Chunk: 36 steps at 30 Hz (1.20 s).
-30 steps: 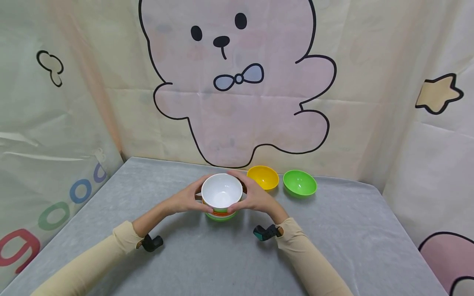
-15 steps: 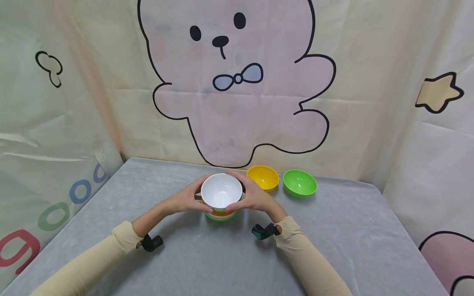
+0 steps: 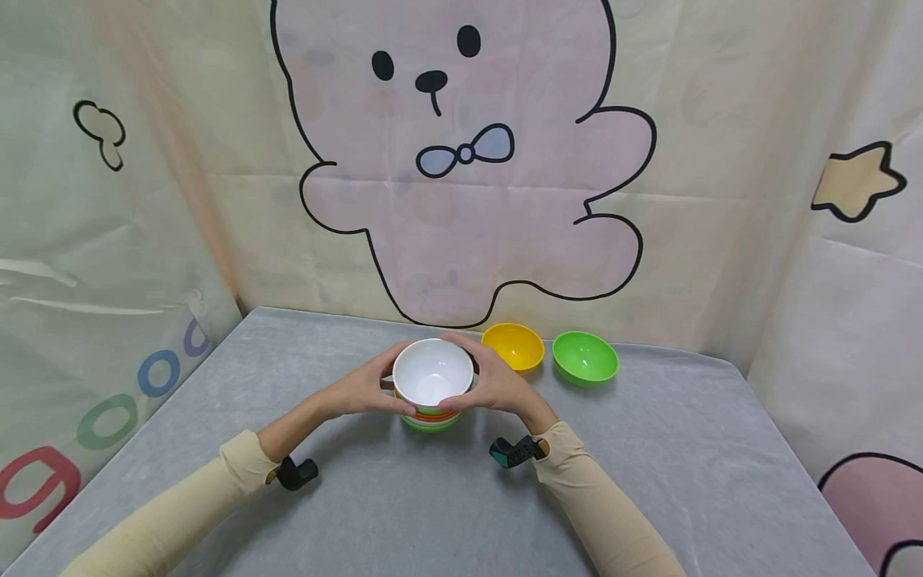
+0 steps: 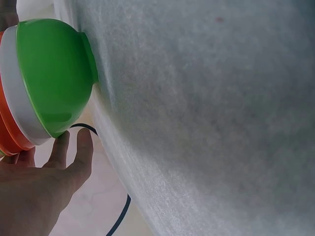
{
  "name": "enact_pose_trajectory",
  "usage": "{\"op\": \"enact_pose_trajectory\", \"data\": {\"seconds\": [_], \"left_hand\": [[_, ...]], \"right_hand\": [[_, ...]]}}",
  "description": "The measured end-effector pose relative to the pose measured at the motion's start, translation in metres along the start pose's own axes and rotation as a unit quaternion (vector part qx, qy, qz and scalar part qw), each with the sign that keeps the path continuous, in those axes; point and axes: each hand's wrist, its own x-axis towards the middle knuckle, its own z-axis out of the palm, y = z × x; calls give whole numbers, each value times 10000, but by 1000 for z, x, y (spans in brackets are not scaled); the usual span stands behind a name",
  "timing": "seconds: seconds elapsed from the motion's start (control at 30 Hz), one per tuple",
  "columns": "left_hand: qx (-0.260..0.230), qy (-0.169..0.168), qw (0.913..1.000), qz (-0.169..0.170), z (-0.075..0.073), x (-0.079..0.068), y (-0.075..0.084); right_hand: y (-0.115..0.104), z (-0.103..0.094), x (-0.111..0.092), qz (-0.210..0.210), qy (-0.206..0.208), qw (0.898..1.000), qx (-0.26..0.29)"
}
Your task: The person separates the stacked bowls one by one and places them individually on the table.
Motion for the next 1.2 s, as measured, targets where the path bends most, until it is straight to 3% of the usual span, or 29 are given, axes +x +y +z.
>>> {"op": "enact_pose_trajectory", "data": {"seconds": [0.17, 0.43, 0.7, 1.2], "left_hand": [[50, -18, 10000, 28, 0, 0, 1], [-63, -26, 10000, 34, 0, 0, 3], [-115, -34, 9999, 10, 0, 0, 2], [-277, -6, 9996, -35, 2, -1, 2]], "right_hand": [[-4, 2, 0, 9, 47, 9999, -141], [-41, 2, 0, -17, 11, 10000, -46], [-9, -4, 0, -174, 74, 9998, -85], [-20, -19, -2, -389, 253, 9980, 422]]}}
